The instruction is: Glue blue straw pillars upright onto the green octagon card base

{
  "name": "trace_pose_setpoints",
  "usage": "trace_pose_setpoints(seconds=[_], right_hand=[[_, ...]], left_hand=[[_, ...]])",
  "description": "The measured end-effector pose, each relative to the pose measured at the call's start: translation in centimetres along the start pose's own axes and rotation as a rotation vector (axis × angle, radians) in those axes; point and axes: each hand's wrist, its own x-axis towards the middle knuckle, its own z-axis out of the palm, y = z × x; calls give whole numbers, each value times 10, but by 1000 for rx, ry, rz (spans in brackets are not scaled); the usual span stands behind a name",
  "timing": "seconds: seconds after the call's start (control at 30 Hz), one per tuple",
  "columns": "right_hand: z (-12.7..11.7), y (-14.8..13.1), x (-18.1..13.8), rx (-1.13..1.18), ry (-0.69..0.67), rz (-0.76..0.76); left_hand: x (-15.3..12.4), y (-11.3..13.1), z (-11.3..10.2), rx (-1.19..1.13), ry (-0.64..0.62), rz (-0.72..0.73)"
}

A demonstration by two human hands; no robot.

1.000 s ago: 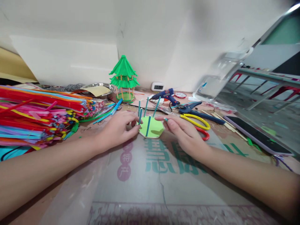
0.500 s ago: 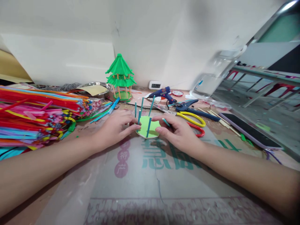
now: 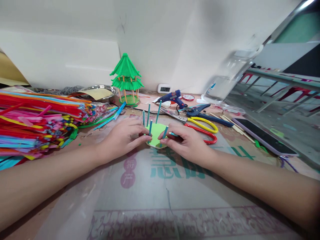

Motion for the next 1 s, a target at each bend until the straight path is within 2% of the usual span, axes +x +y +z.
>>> trace_pose_setpoints(seconds=[0.13,0.33,0.53,0.67,0.87,1.0], right_hand=[[0,0,0,25,7,-6],[-3,-8,-3,115,66,85],[0,-4,-9,71,223,-83],[0,-5,-11,-36,187,-154],[-4,-12,-10,-131,117,-111],[-2,-9,-11,-54,141,-58]], left_hand=[[0,-1,0,6,2,-8],[-2,-2,1,-9,-24,-32],[-2,-2,2,-1,-34,-62],[-1,-1,1,-8,-45,-60],[-1,-1,0,-5,-42,-73],[-2,-1,1,-9,-29,-80]])
